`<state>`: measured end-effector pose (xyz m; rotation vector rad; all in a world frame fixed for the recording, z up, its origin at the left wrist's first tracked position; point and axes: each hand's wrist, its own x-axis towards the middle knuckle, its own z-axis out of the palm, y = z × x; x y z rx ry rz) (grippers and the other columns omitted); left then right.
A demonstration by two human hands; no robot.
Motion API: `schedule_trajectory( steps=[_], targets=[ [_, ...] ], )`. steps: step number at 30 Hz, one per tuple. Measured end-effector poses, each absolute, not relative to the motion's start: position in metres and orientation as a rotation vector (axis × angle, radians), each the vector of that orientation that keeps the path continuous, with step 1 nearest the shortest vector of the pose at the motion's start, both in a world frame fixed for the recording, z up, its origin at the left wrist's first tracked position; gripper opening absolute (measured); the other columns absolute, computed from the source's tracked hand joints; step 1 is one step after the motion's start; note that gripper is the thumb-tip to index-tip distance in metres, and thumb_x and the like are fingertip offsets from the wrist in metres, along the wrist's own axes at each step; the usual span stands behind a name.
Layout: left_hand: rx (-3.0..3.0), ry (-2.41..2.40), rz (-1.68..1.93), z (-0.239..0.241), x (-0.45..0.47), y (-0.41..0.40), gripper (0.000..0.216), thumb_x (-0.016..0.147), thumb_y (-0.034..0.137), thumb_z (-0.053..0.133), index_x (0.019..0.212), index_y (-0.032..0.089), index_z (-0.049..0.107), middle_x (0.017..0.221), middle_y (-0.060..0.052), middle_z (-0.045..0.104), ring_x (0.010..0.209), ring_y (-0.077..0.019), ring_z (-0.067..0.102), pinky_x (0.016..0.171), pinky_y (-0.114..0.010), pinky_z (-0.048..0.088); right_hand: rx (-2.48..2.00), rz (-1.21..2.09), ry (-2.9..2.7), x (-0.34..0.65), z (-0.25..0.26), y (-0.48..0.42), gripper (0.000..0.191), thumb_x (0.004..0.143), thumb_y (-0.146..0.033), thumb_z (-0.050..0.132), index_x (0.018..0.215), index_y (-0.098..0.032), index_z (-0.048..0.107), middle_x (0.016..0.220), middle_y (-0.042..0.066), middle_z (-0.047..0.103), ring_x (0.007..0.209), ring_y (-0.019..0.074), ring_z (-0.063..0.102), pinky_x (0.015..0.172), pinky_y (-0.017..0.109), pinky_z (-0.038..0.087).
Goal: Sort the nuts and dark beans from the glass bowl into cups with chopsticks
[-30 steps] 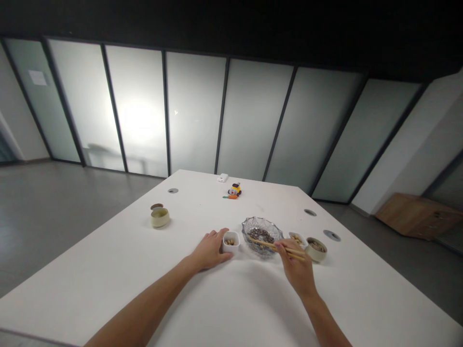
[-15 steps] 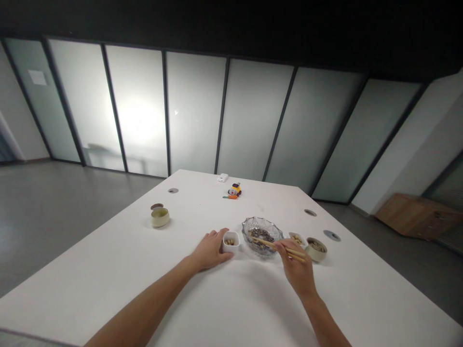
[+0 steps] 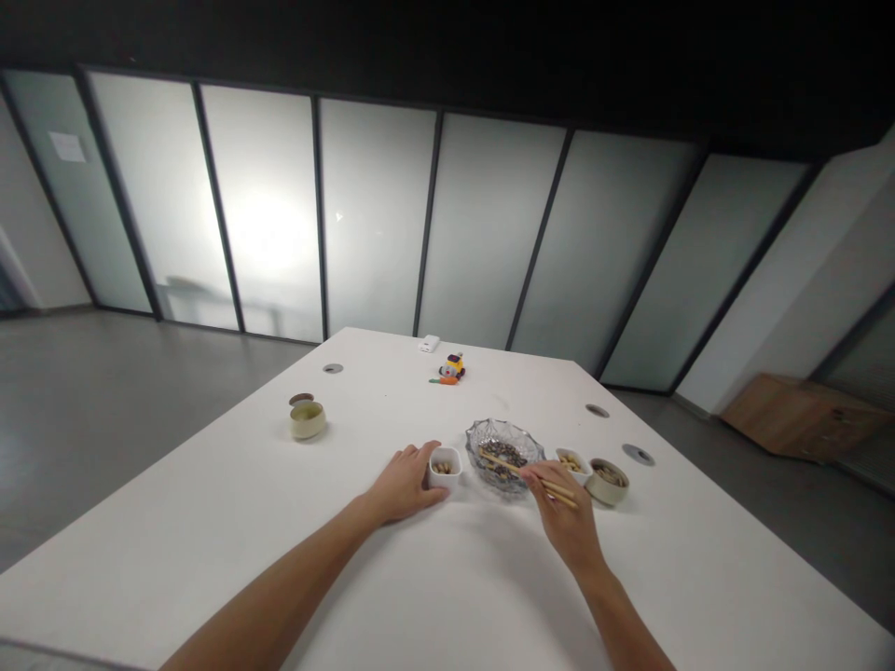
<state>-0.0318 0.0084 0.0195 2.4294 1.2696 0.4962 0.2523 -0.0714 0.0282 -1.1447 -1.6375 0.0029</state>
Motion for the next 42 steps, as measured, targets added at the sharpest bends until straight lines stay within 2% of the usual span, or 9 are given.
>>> schedule_trajectory(
  steps=[15,19,25,32,38,42],
  targets=[
    [2.432,1.271,0.508,0.018,-0.030,0.009,0.077,0.086,0.045,0.074,0.153,0.023,0.042,0.132,-0.014,0.067,0.125,-0.0357,0.061,0.107,-0.046,0.044,-1.133,0.065,-1.632,0.255,0.020,-0.067,0.023,0.102,-0.039,0.063,0.095,-0.024,0.078,0.093,0.007,0.073,0.086,0.0225,0.069,0.077,0.035,0.056],
    [2.430,1.267,0.499,0.019,-0.030,0.009,0.078,0.086,0.044,0.074,0.153,0.020,0.041,0.131,-0.015,0.068,0.123,-0.0356,0.061,0.108,-0.046,0.044,-1.141,0.054,-1.635,0.254,0.020,-0.067,0.025,0.102,-0.040,0.062,0.092,-0.023,0.078,0.092,0.007,0.073,0.085,0.0225,0.070,0.076,0.034,0.056],
    [2.425,1.264,0.528,0.016,-0.031,0.010,0.076,0.086,0.045,0.074,0.152,0.021,0.043,0.128,-0.013,0.069,0.123,-0.0351,0.061,0.106,-0.045,0.045,-1.154,0.011,-1.601,0.254,0.020,-0.067,0.029,0.103,-0.042,0.060,0.089,-0.023,0.078,0.090,0.006,0.074,0.083,0.0215,0.070,0.075,0.033,0.057],
    [2.429,1.257,0.528,0.014,-0.031,0.010,0.076,0.086,0.048,0.073,0.152,0.023,0.042,0.129,-0.013,0.068,0.125,-0.0355,0.061,0.105,-0.044,0.046,-1.147,-0.046,-1.465,0.258,0.024,-0.068,0.032,0.101,-0.048,0.061,0.088,-0.024,0.078,0.089,0.007,0.075,0.086,0.0240,0.071,0.080,0.041,0.060],
    [2.432,1.262,0.528,0.013,-0.031,0.011,0.079,0.085,0.048,0.074,0.153,0.023,0.042,0.126,-0.013,0.069,0.122,-0.0360,0.062,0.104,-0.045,0.046,-0.900,0.401,-1.159,0.251,0.021,-0.065,0.028,0.099,-0.049,0.065,0.089,-0.026,0.076,0.095,0.006,0.072,0.088,0.0238,0.073,0.081,0.047,0.067],
    [2.443,1.273,0.520,0.014,-0.030,0.010,0.081,0.085,0.048,0.074,0.155,0.023,0.040,0.127,-0.014,0.069,0.122,-0.0362,0.062,0.105,-0.046,0.046,-0.803,0.592,-1.123,0.243,0.019,-0.066,0.026,0.095,-0.050,0.071,0.087,-0.026,0.077,0.094,0.006,0.070,0.089,0.0231,0.072,0.080,0.044,0.068]
  ],
)
